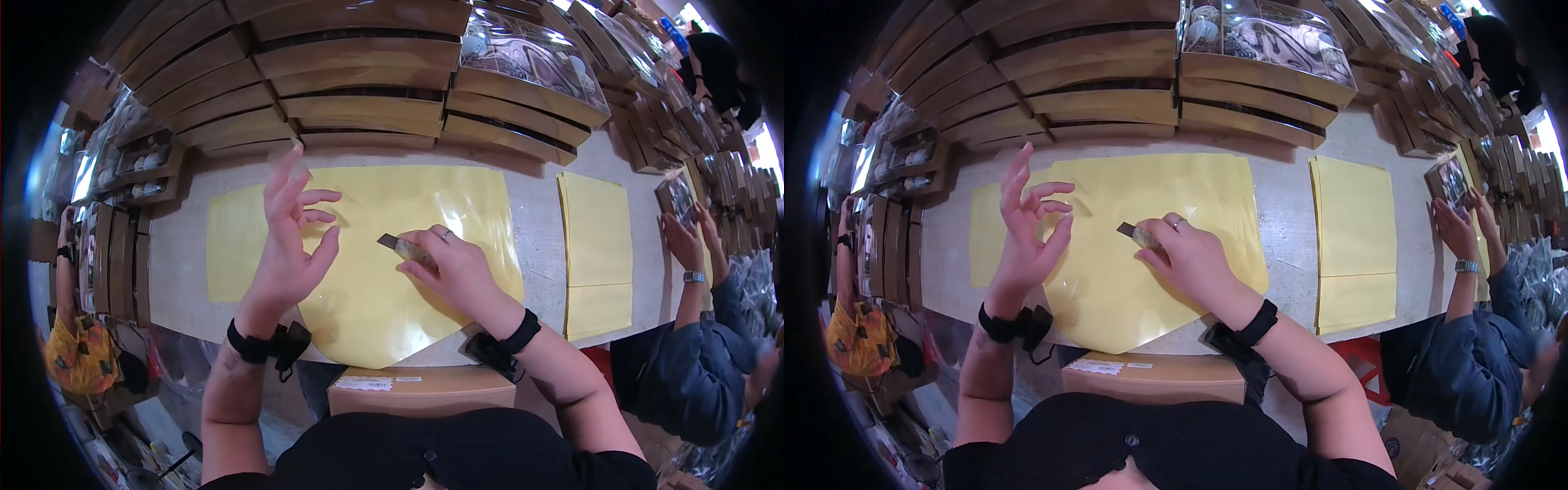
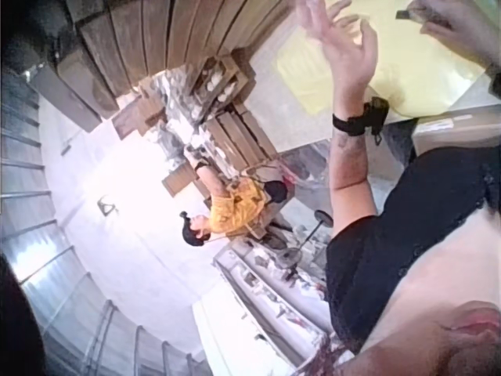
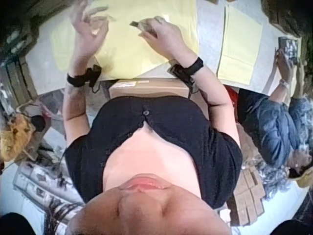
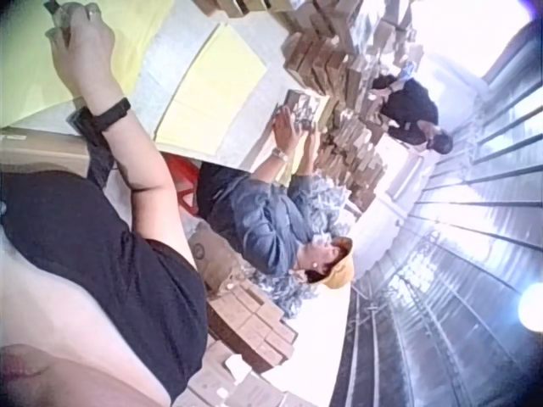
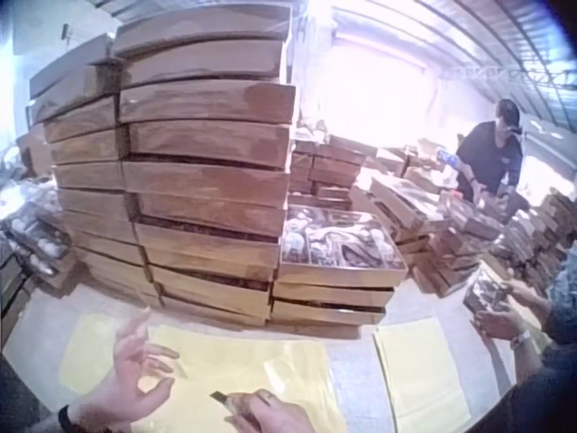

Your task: Sealing small gift boxes with plastic film using a utility knife.

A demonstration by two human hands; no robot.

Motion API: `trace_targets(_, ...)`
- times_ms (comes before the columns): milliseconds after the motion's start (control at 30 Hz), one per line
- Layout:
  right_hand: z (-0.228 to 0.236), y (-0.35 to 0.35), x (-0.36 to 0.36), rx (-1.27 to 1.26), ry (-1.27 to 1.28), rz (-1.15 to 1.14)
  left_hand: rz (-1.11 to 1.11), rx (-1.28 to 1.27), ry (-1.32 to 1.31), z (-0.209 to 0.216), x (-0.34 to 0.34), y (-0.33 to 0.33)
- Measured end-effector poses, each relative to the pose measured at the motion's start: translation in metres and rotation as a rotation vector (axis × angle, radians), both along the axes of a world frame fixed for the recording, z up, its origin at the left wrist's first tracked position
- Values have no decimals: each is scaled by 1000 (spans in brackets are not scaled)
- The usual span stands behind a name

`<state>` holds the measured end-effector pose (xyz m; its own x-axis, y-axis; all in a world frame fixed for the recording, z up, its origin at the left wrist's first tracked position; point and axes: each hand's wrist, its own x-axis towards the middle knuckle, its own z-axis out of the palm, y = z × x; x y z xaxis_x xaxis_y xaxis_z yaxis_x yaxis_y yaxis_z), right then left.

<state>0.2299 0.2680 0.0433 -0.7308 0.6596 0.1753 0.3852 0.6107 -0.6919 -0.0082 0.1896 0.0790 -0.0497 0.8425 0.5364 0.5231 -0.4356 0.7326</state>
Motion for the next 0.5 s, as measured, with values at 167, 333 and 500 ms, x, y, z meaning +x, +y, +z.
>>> trace_targets(167,-1,0,1,19,35,-6,-45,-128,165,-8,12,1)
trace_targets(333,1,-2,1,-1,56,19,-216,-238,278,-28,12,4)
trace_targets(500,-3,0,1,56,53,26,-211,-191,232,-34,17,10)
